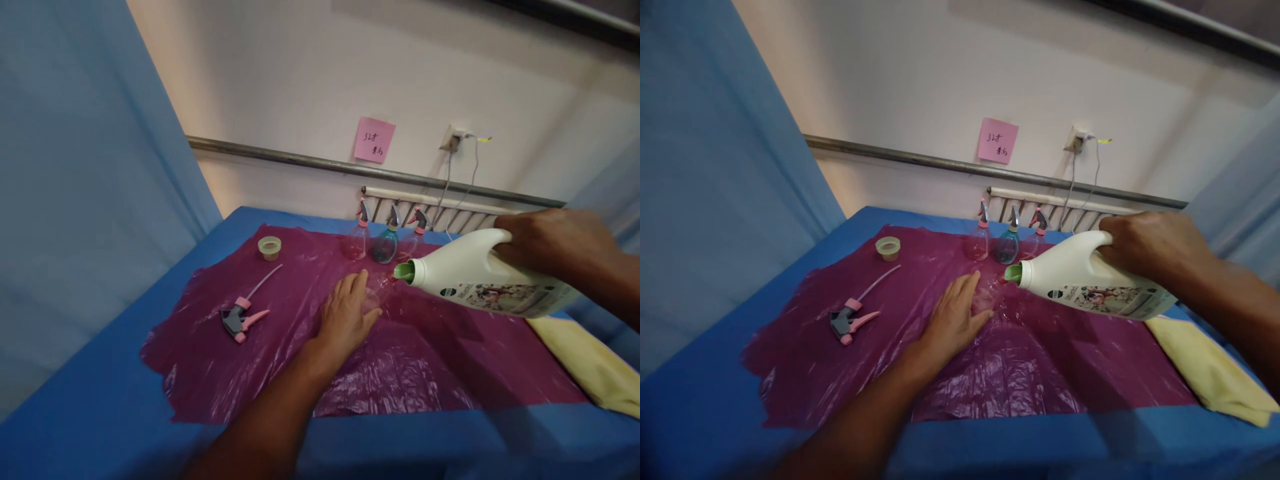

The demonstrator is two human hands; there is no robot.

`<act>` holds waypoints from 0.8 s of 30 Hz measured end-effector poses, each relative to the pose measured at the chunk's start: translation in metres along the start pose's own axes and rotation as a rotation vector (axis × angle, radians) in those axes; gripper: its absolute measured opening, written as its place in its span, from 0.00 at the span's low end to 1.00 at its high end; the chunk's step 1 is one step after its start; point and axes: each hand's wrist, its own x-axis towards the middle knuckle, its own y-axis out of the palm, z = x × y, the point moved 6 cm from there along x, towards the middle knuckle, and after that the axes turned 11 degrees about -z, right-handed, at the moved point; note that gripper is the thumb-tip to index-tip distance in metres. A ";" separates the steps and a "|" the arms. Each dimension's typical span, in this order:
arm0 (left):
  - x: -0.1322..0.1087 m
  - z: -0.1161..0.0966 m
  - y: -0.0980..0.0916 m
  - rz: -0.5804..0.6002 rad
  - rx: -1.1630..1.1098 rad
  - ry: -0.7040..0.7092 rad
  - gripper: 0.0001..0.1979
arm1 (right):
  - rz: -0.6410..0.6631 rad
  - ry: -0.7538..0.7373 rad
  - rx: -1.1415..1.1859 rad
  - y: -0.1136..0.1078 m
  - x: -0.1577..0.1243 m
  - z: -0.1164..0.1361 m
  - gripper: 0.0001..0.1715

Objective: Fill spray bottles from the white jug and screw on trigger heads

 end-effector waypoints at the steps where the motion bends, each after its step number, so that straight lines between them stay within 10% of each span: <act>1: 0.000 0.000 0.000 0.000 0.000 0.002 0.43 | 0.000 -0.002 -0.002 0.001 0.000 0.000 0.16; 13: 0.000 0.001 0.001 0.015 0.009 -0.005 0.42 | 0.052 0.047 0.040 0.011 -0.003 0.003 0.18; 24: 0.002 0.011 0.004 -0.005 -0.019 -0.048 0.41 | 0.092 0.164 0.260 0.066 -0.021 0.024 0.24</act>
